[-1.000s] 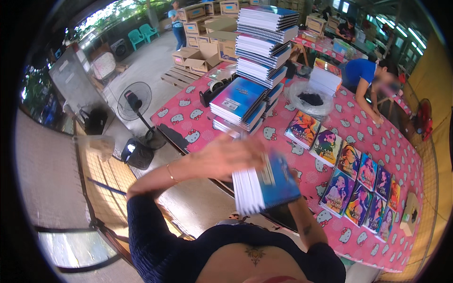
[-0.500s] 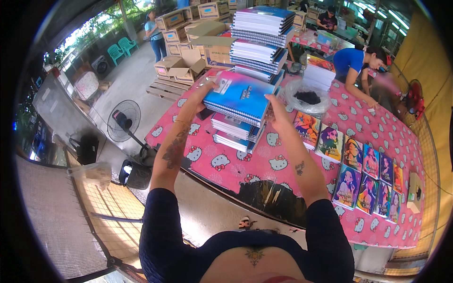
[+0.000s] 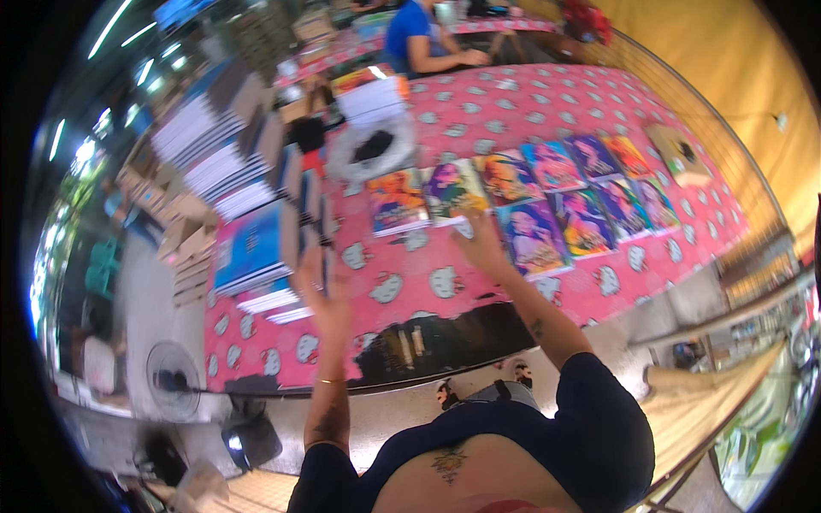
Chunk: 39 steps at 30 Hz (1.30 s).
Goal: The person sorts through notebooks arranged on a table, gathering them into small piles and then stacking the piles onto a larger column of notebooks.
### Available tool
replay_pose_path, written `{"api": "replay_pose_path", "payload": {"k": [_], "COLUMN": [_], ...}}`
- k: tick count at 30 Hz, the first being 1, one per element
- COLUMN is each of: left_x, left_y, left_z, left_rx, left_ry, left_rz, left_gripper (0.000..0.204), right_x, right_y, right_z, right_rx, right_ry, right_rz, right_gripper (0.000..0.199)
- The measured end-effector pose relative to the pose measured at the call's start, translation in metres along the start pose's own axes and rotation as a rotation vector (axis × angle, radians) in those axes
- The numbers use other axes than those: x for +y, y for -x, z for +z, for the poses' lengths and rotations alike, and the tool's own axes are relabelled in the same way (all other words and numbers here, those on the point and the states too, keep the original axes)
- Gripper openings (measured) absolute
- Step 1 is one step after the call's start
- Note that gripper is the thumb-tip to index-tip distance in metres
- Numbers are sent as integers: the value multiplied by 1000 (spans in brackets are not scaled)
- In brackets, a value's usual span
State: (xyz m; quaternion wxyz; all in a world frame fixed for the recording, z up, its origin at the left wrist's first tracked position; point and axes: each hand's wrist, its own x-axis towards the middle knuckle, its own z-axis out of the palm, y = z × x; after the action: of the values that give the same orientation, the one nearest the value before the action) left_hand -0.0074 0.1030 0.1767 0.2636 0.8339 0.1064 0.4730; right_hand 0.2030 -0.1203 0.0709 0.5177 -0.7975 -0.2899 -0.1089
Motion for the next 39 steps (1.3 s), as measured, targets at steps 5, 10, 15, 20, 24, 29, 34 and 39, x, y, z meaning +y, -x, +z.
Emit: {"api": "replay_pose_path", "payload": {"k": [5, 10, 15, 20, 24, 29, 34, 39], "left_x": [166, 318, 344, 333, 241, 167, 176, 112], "left_y": [110, 155, 164, 87, 24, 40, 64, 171], "left_z": [206, 403, 513, 467, 348, 129, 77, 104], "left_rx": [-806, -807, -967, -698, -557, -242, -87, -783], "left_ry": [245, 232, 43, 559, 1046, 804, -15, -297], "left_rz": [225, 616, 721, 321, -414, -797, -27, 30], "left_gripper": [74, 77, 45, 23, 18, 25, 37, 75], "right_x": [167, 284, 306, 291, 297, 157, 83, 70], "right_y": [35, 59, 56, 57, 50, 19, 30, 53], "right_z": [-250, -447, -481, -494, -511, -380, -193, -108], "right_rx": [293, 242, 90, -161, -218, 212, -250, -622], "right_ry": [552, 813, 888, 977, 949, 188, -122, 227], "right_rz": [374, 533, 455, 543, 579, 180, -471, -691], "right_gripper": [59, 49, 47, 55, 43, 36, 63, 43]}}
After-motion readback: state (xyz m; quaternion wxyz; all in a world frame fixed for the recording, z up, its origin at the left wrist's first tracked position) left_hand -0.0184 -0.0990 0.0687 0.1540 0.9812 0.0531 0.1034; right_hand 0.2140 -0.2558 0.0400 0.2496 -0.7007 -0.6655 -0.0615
